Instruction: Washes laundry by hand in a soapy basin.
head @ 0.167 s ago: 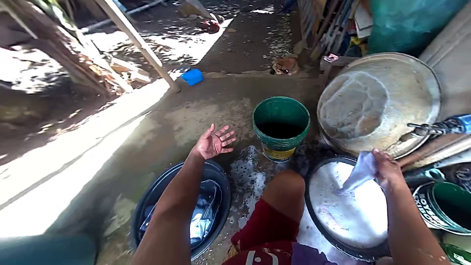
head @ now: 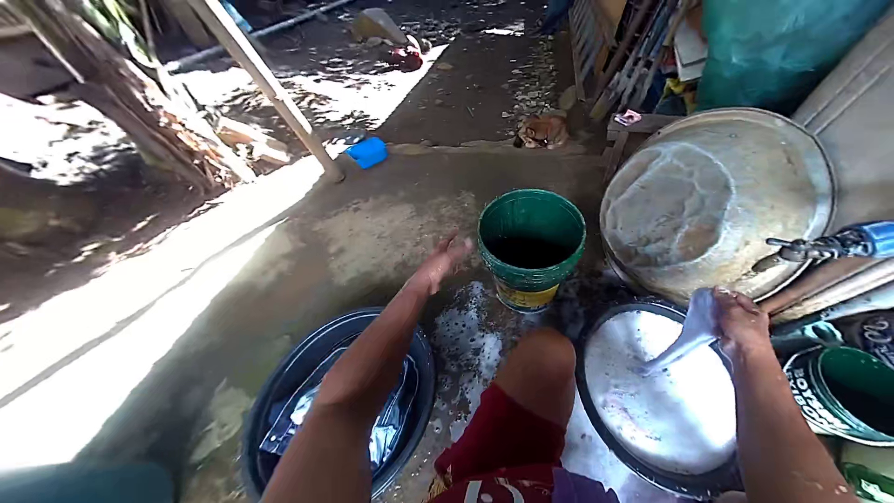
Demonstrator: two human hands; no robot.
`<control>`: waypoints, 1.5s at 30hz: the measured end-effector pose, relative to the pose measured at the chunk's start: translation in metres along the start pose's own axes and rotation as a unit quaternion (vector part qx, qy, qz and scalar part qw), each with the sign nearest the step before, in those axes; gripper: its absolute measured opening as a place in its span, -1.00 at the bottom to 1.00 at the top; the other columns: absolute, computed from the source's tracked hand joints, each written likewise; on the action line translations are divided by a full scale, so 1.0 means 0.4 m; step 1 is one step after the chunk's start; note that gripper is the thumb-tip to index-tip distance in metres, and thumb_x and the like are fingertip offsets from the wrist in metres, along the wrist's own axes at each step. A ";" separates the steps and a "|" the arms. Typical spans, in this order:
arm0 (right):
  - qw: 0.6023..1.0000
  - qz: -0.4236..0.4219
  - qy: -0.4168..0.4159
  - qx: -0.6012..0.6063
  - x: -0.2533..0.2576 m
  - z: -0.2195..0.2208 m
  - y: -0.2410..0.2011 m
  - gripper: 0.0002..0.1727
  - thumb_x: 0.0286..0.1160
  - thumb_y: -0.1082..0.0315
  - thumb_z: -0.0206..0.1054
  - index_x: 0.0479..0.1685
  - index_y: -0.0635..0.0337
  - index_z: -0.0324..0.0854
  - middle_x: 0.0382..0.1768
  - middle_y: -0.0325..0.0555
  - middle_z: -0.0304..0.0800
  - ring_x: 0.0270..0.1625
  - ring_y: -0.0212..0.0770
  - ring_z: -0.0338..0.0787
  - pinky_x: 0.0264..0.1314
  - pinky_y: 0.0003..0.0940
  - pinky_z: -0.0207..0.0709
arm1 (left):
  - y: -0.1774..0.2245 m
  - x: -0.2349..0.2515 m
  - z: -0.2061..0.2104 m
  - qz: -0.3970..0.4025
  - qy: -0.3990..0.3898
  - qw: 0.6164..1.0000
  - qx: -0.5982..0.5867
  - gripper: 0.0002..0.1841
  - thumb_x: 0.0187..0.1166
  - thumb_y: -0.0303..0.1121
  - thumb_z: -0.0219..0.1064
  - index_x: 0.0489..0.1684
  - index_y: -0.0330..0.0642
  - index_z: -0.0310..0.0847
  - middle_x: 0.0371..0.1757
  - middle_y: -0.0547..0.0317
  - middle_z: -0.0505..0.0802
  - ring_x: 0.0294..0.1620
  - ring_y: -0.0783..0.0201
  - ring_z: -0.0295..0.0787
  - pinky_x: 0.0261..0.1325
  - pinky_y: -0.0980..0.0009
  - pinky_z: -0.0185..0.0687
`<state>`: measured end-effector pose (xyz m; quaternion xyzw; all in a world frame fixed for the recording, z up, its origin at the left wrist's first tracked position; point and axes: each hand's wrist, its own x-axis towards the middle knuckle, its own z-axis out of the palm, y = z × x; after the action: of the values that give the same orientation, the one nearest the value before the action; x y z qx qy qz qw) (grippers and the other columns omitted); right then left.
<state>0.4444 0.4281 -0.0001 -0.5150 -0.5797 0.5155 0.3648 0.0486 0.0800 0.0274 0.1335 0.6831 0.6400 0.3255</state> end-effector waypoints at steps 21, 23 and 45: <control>0.984 0.139 -0.096 -0.052 0.025 -0.020 0.097 -0.67 0.87 0.22 0.12 0.33 0.26 0.56 -0.19 -0.04 0.75 -0.39 -0.30 0.64 -0.29 -0.37 0.56 | -0.163 -0.042 0.971 -0.106 -0.392 0.866 0.292 -0.59 0.81 -0.23 0.17 0.51 -0.25 0.48 0.32 -0.15 0.71 0.08 0.09 0.72 0.16 0.17 0.63; 0.951 0.156 -0.179 -0.198 0.018 0.015 0.226 -0.59 0.84 0.26 0.11 0.39 0.40 0.56 0.09 0.25 0.77 -0.11 0.01 0.78 0.04 -0.06 0.65 | -0.164 -0.034 0.952 -0.081 -0.371 0.877 0.294 -0.56 0.80 -0.15 0.19 0.52 -0.19 0.49 0.40 -0.19 0.68 0.24 -0.03 0.68 0.26 0.01 0.57; 0.912 0.244 -0.025 -0.328 -0.082 0.180 0.530 -0.45 0.62 0.26 0.26 0.59 0.22 0.52 0.61 0.44 0.41 0.72 0.34 0.36 0.75 0.22 0.21 | -0.064 -0.055 0.919 -0.018 -0.377 0.900 0.219 -0.73 0.77 -0.29 0.24 0.23 -0.27 0.62 0.13 -0.01 0.78 0.07 0.21 0.75 0.12 0.28 0.66</control>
<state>0.4295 0.3669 -0.2176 -0.7180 -0.5814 0.3821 0.0229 0.2976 0.3525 0.0201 0.4205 0.6345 0.3700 0.5326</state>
